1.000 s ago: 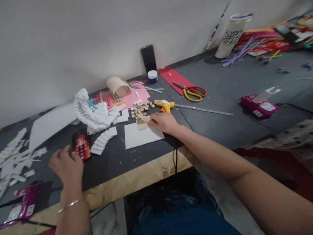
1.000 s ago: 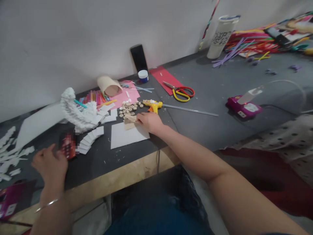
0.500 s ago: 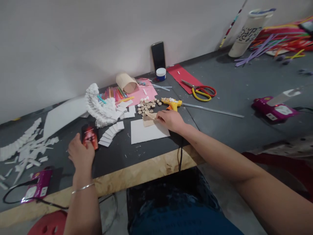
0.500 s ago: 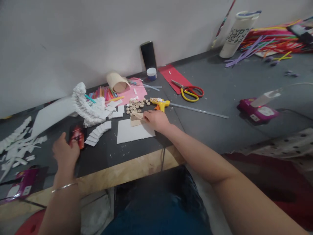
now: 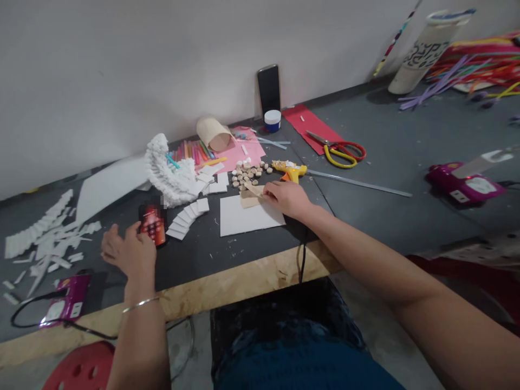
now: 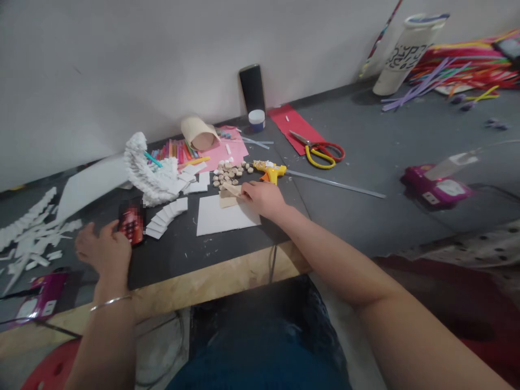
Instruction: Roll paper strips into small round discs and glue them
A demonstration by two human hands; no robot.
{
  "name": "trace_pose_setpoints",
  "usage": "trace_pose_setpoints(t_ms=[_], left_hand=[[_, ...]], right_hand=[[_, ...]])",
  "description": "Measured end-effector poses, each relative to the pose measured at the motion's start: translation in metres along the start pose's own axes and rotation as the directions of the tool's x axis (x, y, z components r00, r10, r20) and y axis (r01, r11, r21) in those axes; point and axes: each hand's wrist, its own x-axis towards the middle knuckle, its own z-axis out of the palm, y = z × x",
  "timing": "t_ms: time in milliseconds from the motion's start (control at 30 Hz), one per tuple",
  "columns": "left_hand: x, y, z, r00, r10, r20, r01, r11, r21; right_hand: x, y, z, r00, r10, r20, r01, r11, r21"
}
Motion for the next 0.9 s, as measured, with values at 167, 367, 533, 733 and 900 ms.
trace_pose_setpoints(t_ms=[167, 367, 533, 733, 900], left_hand=[[0.000, -0.003, -0.001, 0.999, -0.025, -0.025, 0.025, 1.000, 0.010], [-0.003, -0.017, -0.007, 0.999, 0.005, -0.046, -0.006, 1.000, -0.027], [-0.006, -0.029, -0.006, 0.997, 0.082, 0.004, -0.082, 0.997, 0.004], [-0.006, -0.027, -0.002, 0.990, 0.127, 0.068, -0.133, 0.986, 0.099], [-0.001, -0.023, -0.002, 0.983, 0.140, 0.119, -0.156, 0.978, 0.137]], right_hand=[[0.000, 0.002, 0.004, 1.000, -0.008, -0.020, 0.008, 1.000, -0.012], [0.000, 0.001, 0.002, 1.000, -0.012, -0.014, 0.012, 1.000, -0.007], [-0.001, 0.000, 0.001, 1.000, -0.017, -0.016, 0.017, 1.000, -0.006], [-0.001, 0.002, 0.003, 1.000, -0.016, -0.015, 0.016, 1.000, -0.019], [-0.001, 0.002, 0.005, 1.000, -0.022, -0.021, 0.022, 1.000, -0.015]])
